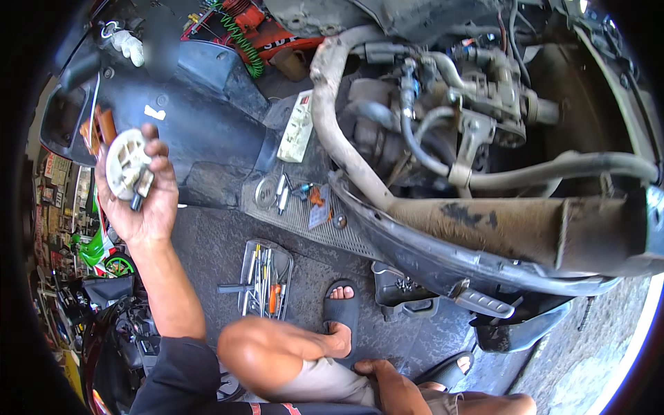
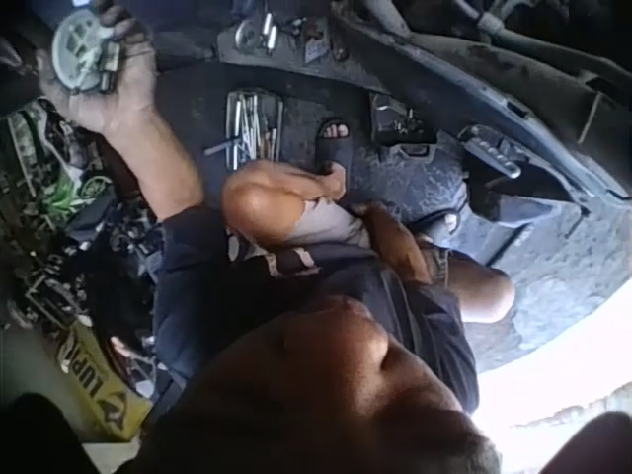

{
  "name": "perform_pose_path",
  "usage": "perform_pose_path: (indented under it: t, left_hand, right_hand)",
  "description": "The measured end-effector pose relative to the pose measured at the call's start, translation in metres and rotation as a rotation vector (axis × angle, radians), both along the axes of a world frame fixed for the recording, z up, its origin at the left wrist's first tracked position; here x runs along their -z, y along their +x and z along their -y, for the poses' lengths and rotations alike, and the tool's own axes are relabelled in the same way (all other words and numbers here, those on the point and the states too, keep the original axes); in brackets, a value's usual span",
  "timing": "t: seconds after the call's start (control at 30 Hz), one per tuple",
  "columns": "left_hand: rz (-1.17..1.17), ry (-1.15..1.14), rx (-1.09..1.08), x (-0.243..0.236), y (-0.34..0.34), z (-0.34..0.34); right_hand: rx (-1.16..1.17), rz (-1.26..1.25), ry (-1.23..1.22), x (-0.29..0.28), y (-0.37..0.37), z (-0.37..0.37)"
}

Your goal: Repairing or replacing a motorcycle fuel pump assembly and pouring fluid into the tank area.

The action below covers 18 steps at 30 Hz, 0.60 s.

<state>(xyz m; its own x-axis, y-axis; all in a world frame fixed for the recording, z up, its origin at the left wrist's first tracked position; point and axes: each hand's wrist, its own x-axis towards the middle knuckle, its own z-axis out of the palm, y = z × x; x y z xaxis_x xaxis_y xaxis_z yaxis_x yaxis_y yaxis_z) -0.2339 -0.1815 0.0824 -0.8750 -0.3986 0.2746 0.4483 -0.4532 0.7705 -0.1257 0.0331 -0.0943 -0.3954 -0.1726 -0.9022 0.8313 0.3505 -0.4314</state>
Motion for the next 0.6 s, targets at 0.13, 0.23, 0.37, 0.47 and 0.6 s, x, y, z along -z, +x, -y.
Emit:
perform_pose_path:
  t: [0.13, 0.23, 0.37, 0.47, 0.6]
  left_hand:
    - [0.054, 0.022, -0.082, -0.001, 0.016, 0.012]
    - [0.071, 0.064, -0.019, 0.004, 0.021, 0.000]
    - [0.093, 0.142, 0.071, 0.022, 0.041, -0.020]
    - [0.148, 0.268, 0.087, 0.041, 0.057, -0.041]
    - [0.092, 0.347, 0.054, 0.036, 0.095, -0.058]
  right_hand:
    - [-0.302, 0.024, -0.016, 0.073, -0.010, -0.010]
    - [-0.523, 0.051, -0.015, 0.136, -0.011, -0.027]
    - [-0.810, 0.110, -0.014, 0.212, 0.003, -0.056]
    - [-1.003, 0.181, 0.007, 0.252, 0.021, -0.091]
    - [-1.295, 0.074, 0.033, 0.234, 0.008, -0.092]
